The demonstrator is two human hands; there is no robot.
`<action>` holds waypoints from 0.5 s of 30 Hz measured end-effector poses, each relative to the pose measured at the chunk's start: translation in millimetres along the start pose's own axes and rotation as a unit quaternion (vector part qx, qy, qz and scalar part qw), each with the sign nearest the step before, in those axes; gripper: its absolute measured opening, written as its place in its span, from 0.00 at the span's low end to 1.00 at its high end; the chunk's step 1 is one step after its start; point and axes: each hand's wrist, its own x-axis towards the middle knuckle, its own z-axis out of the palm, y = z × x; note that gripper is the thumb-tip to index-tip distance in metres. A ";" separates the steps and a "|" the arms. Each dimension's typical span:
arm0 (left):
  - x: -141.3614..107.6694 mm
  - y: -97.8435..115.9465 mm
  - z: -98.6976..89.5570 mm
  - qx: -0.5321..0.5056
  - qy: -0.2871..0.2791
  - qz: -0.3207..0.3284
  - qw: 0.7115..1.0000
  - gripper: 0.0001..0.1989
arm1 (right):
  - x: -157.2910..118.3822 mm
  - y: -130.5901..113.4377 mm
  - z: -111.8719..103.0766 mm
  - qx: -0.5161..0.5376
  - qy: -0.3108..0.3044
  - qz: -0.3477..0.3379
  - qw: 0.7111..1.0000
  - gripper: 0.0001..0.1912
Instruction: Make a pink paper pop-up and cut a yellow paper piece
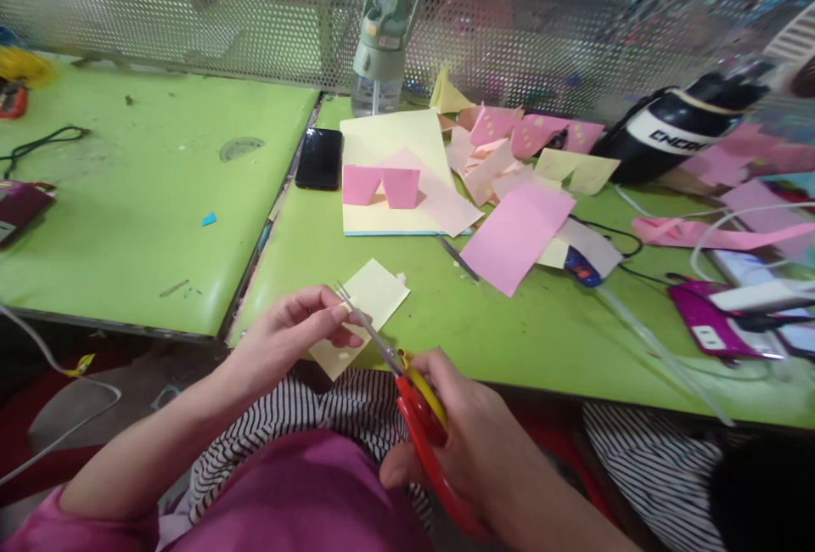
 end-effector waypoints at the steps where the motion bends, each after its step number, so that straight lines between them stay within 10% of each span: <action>1: -0.2 0.1 -0.6 -0.001 0.000 0.000 1.000 0.11 | 0.7 -0.2 -0.6 -0.007 0.000 -0.006 1.000 0.19; 15: -3.3 5.2 -21.3 0.009 0.048 0.019 0.999 0.14 | 23.7 -6.3 2.8 -0.092 0.017 -0.069 0.993 0.21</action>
